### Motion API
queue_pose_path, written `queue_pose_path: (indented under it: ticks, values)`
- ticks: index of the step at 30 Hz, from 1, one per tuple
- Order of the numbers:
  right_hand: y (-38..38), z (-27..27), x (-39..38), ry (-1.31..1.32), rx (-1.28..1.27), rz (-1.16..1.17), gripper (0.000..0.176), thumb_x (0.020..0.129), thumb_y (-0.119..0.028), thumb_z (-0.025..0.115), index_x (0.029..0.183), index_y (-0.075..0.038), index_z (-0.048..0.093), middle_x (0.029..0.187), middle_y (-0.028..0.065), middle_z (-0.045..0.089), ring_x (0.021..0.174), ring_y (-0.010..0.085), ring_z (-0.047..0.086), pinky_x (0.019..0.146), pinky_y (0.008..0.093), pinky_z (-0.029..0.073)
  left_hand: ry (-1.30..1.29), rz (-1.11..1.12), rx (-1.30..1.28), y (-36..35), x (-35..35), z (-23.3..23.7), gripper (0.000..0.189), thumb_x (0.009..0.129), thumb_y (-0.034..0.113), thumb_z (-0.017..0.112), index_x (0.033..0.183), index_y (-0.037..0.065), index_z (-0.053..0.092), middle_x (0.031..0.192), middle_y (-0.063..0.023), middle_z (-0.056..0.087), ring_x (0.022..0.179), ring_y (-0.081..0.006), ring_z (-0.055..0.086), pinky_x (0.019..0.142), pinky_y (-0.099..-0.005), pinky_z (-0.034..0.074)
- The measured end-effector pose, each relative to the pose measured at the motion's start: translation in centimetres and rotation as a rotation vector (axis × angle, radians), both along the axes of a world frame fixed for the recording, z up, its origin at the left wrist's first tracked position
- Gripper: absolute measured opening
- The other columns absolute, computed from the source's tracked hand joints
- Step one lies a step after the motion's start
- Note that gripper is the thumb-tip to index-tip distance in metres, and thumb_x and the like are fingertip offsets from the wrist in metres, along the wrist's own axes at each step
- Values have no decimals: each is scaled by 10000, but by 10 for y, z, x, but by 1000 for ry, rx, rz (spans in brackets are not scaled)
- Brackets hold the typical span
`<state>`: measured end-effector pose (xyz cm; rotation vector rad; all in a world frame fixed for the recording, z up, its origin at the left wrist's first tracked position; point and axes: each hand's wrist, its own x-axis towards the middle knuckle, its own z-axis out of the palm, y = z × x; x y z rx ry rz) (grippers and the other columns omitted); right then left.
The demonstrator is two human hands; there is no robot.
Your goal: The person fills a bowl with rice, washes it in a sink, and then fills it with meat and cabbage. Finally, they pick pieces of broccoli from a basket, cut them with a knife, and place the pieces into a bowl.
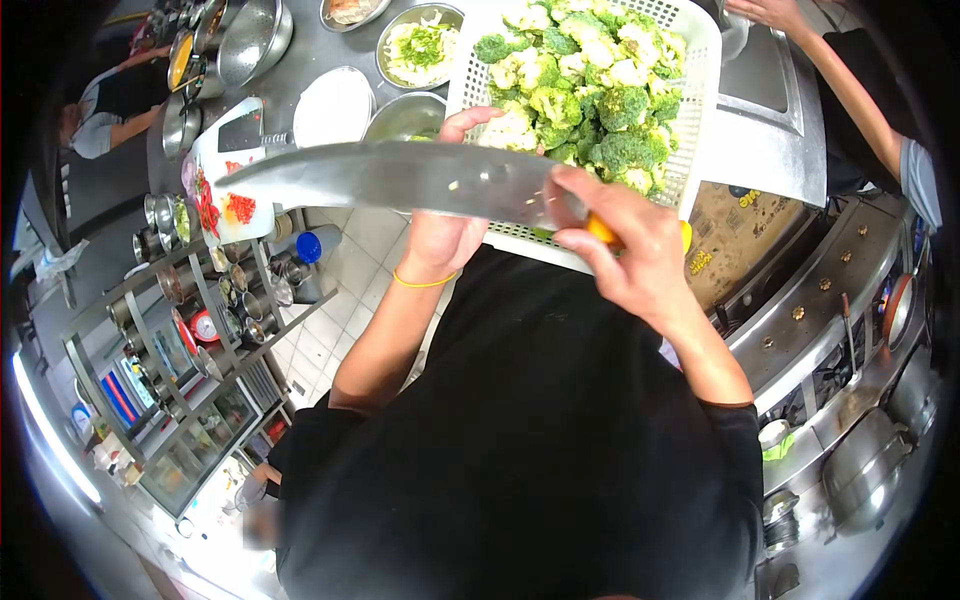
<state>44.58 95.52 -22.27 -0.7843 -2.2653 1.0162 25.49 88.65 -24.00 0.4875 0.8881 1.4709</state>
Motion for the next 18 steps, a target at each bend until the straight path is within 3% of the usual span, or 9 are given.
queue_pose_path:
  ticks: [1, 5, 8, 10, 14, 17, 18]
  values:
    - [-5, 3, -3, -25, -8, -8, 430, 775, -350, 669, 1151, -156, 593, 596, 62, 504, 480, 238, 516, 460, 354, 418, 56, 21, 13, 0, 3, 1, 485, 899, 302, 537, 1289, 109, 323, 1207, -186, 506, 1092, -267, 543, 923, -387, 461]
    - [-12, -3, -5, 6, -55, -12, 426, 775, -342, 672, 1151, -159, 589, 626, 72, 540, 502, 243, 538, 469, 350, 427, 235, 109, 85, -6, -1, -13, 421, 895, 257, 557, 1235, 126, 346, 1217, -170, 484, 1104, -260, 525, 928, -367, 455]
    - [-16, -4, -3, 16, -124, -18, 420, 778, -318, 673, 1155, -156, 583, 665, 84, 575, 540, 257, 568, 487, 353, 441, 292, 190, 134, -4, 7, -7, 416, 878, 178, 580, 1220, 130, 347, 1214, -139, 457, 1117, -236, 496, 928, -344, 444]
    - [-14, -3, -1, 17, -205, 26, 421, 775, -187, 670, 1168, -69, 572, 840, 143, 646, 630, 266, 597, 590, 331, 469, 315, 212, 134, -5, 8, -9, 406, 871, 147, 582, 1207, 125, 356, 1207, -126, 449, 1121, -223, 485, 926, -335, 440]
    - [-12, -1, 1, 39, -294, 35, 416, 785, -181, 659, 1172, -61, 566, 860, 146, 645, 640, 265, 603, 607, 323, 471, 419, 273, 149, -5, 7, -18, 348, 865, 84, 560, 1165, 102, 385, 1195, -116, 448, 1122, -213, 477, 925, -323, 432]
    - [-9, -4, 2, 57, -336, 47, 403, 796, -174, 647, 1175, -62, 565, 852, 137, 643, 611, 248, 582, 606, 312, 462, 301, 275, 140, -3, 9, -17, 332, 860, 52, 551, 1150, 92, 395, 1179, -112, 462, 1108, -206, 489, 918, -321, 435]
    - [-8, -3, 4, 24, -349, 40, 372, 799, -196, 649, 1148, -85, 580, 861, 133, 650, 649, 284, 602, 598, 336, 474, 298, 274, 140, -5, 8, -17, 332, 860, 52, 551, 1150, 92, 395, 1179, -112, 462, 1108, -206, 489, 918, -321, 435]
